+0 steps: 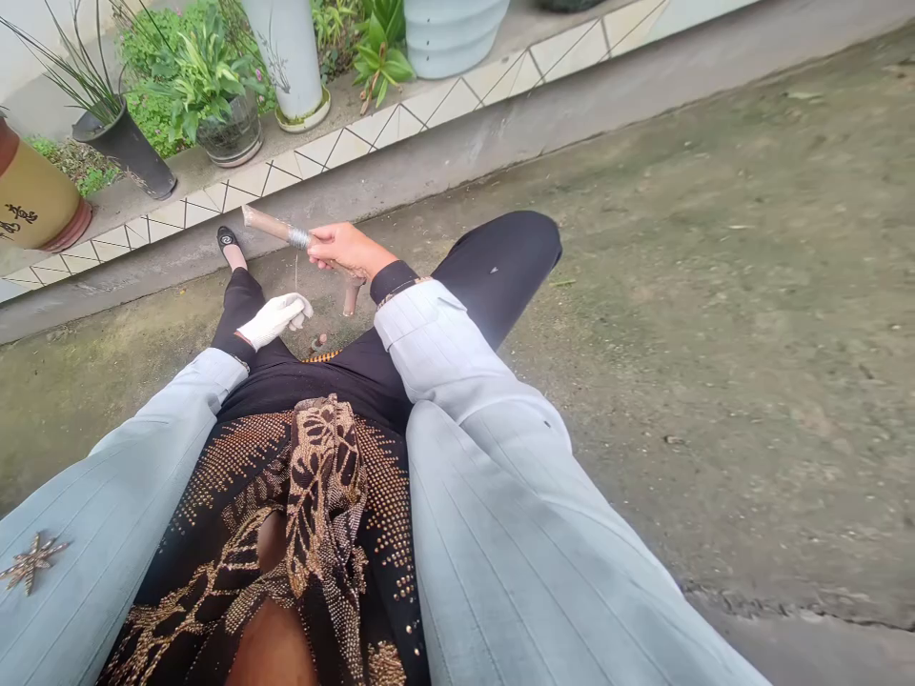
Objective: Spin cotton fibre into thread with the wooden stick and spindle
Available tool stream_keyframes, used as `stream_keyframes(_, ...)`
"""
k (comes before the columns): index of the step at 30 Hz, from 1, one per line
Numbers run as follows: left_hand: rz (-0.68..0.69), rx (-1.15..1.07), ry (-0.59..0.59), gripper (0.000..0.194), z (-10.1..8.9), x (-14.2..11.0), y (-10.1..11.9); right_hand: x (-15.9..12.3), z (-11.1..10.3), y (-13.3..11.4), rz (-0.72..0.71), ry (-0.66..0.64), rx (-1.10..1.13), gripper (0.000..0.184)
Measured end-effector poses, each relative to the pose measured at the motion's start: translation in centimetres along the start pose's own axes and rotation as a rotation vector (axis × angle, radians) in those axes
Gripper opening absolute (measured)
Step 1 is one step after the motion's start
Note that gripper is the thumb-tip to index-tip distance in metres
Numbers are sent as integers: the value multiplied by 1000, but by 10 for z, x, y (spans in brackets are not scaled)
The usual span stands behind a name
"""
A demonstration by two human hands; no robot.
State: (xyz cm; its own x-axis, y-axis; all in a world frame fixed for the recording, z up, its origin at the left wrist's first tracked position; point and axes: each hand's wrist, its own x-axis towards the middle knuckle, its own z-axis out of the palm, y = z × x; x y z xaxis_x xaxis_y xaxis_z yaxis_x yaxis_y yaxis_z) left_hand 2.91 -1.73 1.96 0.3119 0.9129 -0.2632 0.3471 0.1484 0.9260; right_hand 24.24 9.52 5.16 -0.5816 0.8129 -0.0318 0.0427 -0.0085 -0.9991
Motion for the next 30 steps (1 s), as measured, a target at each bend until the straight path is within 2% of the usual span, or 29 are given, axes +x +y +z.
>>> stream_keyframes(2,9,59,-85,46,1,-1,2,2,1,2,61,122,-198,12)
stream_keyframes(4,40,155,-137,43,-1,-1,4,3,0,2,147,181,-528,15)
stream_keyframes(7,114,325,-82,35,-7,-1,9,1,0,0,263,75,-986,30)
stream_keyframes(9,149,392,-2,31,-10,-1,12,0,1,0,325,-77,-1107,36)
stream_keyframes(14,121,378,128,25,-14,-1,17,0,1,6,434,-477,-1055,33)
stream_keyframes(17,89,272,164,23,-15,0,17,-4,-4,4,449,-692,-815,33)
stream_keyframes(19,49,170,233,26,-13,2,15,-7,-7,0,369,-750,-564,40)
stream_keyframes(20,25,118,259,29,-12,3,14,-9,-9,-3,293,-714,-438,43)
stream_keyframes(22,-1,40,253,35,-7,3,10,-9,-10,-6,121,-548,-207,43)
stream_keyframes(25,12,7,79,41,2,1,7,-5,-8,-5,-11,-217,-3,28)
stream_keyframes(27,16,37,-42,43,7,-1,7,-1,-6,-1,21,-27,-33,19)
stream_keyframes(30,43,134,-117,38,7,-3,10,4,-6,5,157,159,-376,22)
